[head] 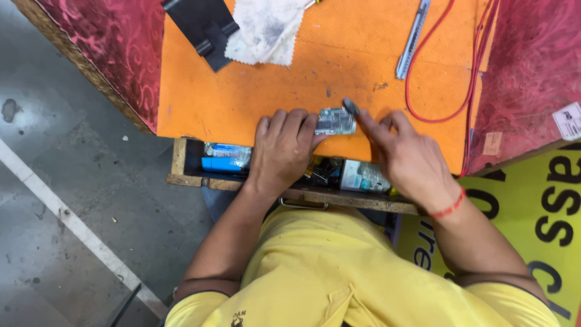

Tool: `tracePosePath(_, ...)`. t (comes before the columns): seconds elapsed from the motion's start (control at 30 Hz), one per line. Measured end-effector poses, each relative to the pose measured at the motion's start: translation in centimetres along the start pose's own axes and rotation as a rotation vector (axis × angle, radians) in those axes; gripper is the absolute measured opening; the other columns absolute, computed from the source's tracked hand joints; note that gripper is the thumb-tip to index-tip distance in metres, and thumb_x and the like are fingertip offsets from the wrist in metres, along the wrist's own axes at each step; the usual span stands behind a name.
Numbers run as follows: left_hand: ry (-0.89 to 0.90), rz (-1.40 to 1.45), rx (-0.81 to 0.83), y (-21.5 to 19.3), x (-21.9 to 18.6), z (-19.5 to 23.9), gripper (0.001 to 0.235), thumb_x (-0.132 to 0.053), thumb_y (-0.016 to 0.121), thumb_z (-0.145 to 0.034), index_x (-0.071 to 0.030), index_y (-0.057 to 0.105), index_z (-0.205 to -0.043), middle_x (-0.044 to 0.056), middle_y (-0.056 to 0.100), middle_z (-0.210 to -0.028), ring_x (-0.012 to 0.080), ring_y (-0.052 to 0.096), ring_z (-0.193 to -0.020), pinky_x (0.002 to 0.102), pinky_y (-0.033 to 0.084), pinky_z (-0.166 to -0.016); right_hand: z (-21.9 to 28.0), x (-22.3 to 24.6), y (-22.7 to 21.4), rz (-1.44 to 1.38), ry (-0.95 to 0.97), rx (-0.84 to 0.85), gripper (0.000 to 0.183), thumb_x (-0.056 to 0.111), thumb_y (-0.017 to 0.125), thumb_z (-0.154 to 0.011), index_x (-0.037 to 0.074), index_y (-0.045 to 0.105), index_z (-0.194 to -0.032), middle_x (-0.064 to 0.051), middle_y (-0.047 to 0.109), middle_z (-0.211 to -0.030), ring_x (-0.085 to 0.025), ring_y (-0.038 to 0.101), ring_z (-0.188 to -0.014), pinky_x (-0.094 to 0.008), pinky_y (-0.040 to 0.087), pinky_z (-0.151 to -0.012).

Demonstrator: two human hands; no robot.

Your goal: The person repeatedly rubs a small green circuit board with a finger and a small brush on an orange work surface. The person occasionally flips the board and continues rubbing different areas. No final state or destination is shown.

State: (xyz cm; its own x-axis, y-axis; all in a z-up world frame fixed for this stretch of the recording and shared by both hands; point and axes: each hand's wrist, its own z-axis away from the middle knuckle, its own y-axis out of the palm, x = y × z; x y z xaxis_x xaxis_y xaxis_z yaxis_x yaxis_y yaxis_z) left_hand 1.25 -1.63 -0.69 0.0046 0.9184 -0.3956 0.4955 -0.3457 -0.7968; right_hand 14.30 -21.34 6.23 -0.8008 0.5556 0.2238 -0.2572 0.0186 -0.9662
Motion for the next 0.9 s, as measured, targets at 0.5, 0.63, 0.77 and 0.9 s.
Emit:
tracePosePath(0.5,-0.156,-0.026,-0.049,1.0,-1.1,-0.9,0.032,-0.043,0.075,-0.093,-0.012,0.069,-0.097,0.003,0.063,-0.092,0.025,0.059,-0.085,0.043,0.041,-0.075,0.0,0.8,1.1,-0.129,-0.051,-0.024,0.057,0.004,0.064,-0.086,0.014,0.061,-0.142,-0.013,0.063,-0.103,-0.036,0.064,-0.065,-0.046,0.054,-0.055)
tracePosePath(0.63,-0.124,-0.024,-0.11,0.5,-1.0,-0.7,0.03,-0.039,0.076,-0.093,-0.011,0.07,-0.103,0.003,0.063,-0.096,0.0245,0.058,-0.085,0.042,0.041,-0.074,-0.6,1.1,0.7,-0.096,-0.014,-0.028,0.062,0.006,0.066,-0.083,0.013,0.059,-0.144,-0.014,0.061,-0.104,-0.036,0.063,-0.063,-0.046,0.053,-0.053)
tracePosePath(0.77,-0.104,-0.006,-0.148,0.0,-0.9,-0.7,0.035,-0.036,0.076,-0.092,-0.01,0.071,-0.115,0.003,0.062,-0.1,0.024,0.057,-0.086,0.04,0.041,-0.075,-1.0,1.3,0.5,-0.072,-0.05,-0.02,0.061,0.007,0.067,-0.084,0.014,0.058,-0.145,-0.014,0.061,-0.104,-0.036,0.063,-0.062,-0.047,0.053,-0.053)
tracePosePath(0.9,-0.131,-0.033,-0.069,0.3,-1.1,-0.9,0.036,-0.037,0.077,-0.087,-0.011,0.069,-0.111,0.002,0.061,-0.099,0.0235,0.058,-0.088,0.041,0.041,-0.076,-0.9,0.9,0.8,-0.04,0.024,-0.158,0.053,0.006,0.064,-0.094,0.012,0.058,-0.147,-0.013,0.061,-0.105,-0.037,0.064,-0.069,-0.047,0.052,-0.055)
